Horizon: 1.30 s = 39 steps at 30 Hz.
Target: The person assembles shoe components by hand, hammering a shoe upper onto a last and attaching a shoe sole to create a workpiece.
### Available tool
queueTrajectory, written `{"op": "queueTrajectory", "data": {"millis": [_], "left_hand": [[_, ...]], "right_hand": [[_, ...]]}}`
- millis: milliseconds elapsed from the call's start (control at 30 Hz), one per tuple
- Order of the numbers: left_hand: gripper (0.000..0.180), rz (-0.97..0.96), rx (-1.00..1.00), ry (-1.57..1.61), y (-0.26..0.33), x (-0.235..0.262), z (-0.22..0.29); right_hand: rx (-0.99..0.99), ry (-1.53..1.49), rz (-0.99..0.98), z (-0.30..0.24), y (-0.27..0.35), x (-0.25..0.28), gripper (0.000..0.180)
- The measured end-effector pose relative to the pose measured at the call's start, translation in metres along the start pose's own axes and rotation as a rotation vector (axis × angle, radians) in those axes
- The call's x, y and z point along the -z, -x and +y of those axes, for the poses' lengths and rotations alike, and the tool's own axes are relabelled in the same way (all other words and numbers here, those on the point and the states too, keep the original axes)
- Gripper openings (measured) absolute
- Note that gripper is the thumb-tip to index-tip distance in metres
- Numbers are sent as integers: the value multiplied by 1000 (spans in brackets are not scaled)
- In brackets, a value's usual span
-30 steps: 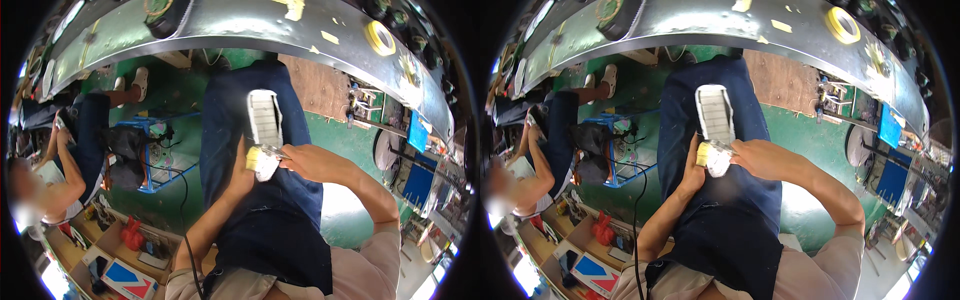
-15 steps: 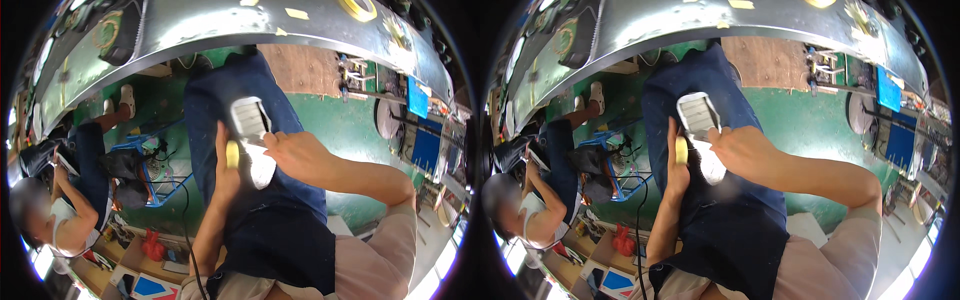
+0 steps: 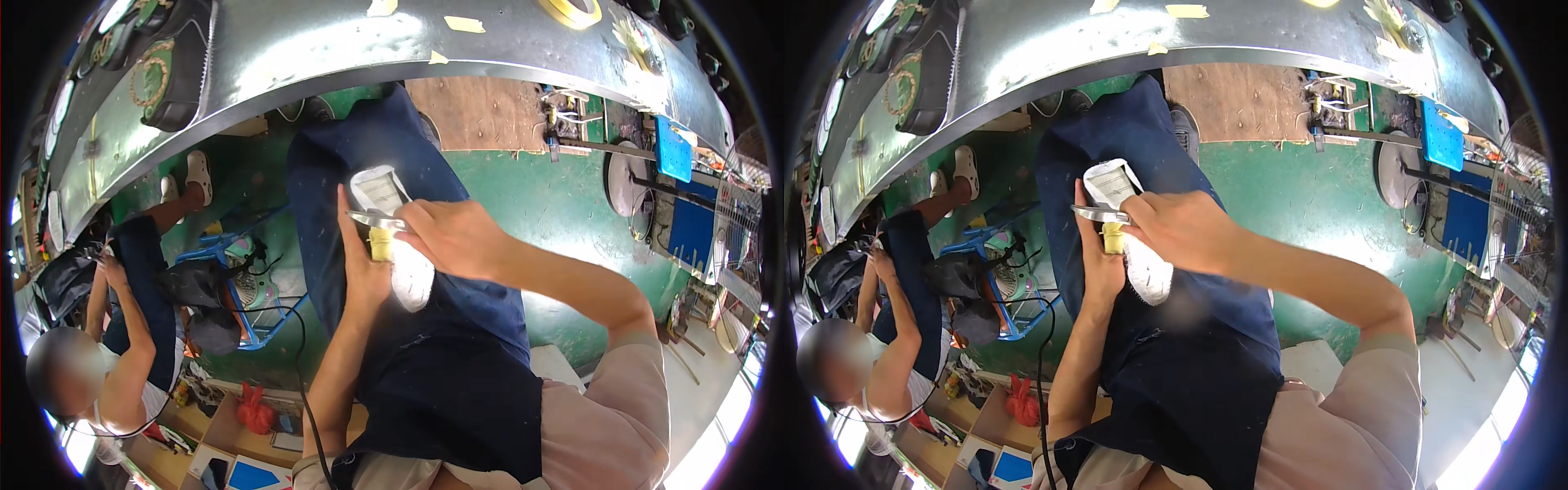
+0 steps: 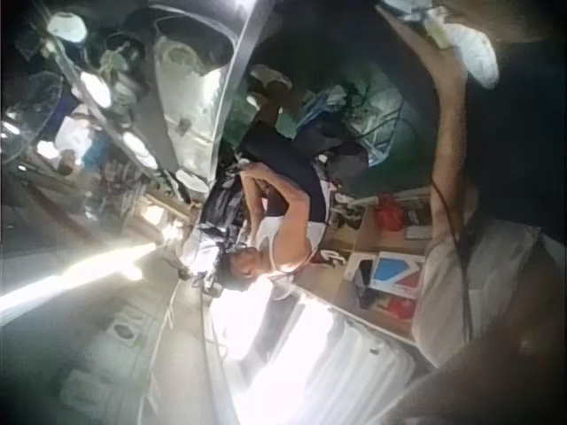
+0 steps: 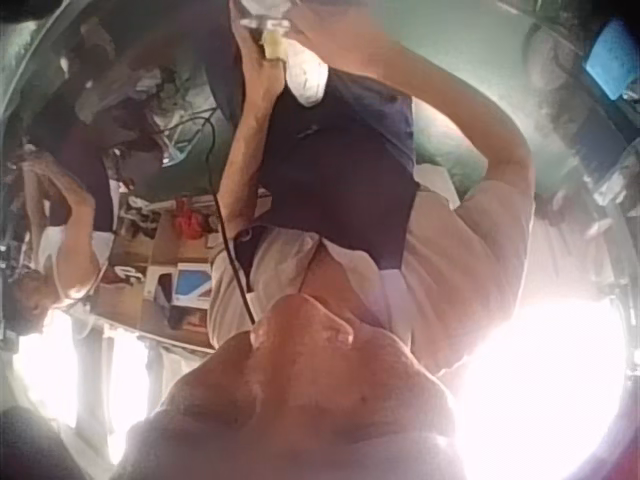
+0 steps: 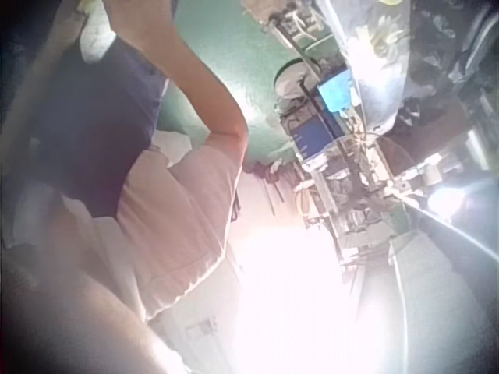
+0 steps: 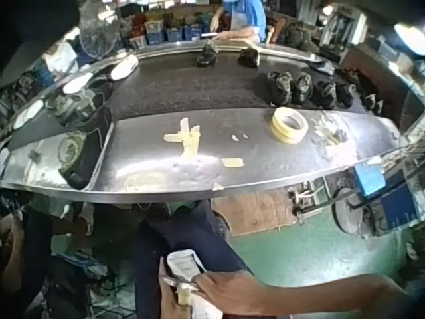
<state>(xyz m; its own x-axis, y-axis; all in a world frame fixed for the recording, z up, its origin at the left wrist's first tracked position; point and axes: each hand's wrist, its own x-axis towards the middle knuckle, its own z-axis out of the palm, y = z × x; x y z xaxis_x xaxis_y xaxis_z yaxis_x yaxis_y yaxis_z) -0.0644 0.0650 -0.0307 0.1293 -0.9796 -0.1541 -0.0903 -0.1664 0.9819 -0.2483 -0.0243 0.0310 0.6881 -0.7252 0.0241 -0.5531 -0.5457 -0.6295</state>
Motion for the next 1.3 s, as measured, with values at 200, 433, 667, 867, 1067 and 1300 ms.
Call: {"op": "queueTrajectory", "data": {"millis": [200, 433, 667, 867, 1067, 1300], "left_hand": [[125, -88, -38, -65, 7, 4, 4], [121, 47, 53, 255, 6, 6, 12], [57, 333, -161, 142, 7, 17, 83], [69, 72, 619, 958, 3, 9, -2], [65, 172, 562, 911, 15, 3, -20], [60, 177, 563, 750, 19, 9, -27]], "right_hand": [[27, 169, -147, -7, -4, 5, 27], [-445, -281, -126, -9, 26, 24, 37], [-590, -829, -30, -12, 50, 39, 52], [-523, -784, 22, -19, 46, 16, 25], [-474, -742, -776, 2, 49, 15, 34], [-138, -263, -552, -21, 32, 6, 30]]}}
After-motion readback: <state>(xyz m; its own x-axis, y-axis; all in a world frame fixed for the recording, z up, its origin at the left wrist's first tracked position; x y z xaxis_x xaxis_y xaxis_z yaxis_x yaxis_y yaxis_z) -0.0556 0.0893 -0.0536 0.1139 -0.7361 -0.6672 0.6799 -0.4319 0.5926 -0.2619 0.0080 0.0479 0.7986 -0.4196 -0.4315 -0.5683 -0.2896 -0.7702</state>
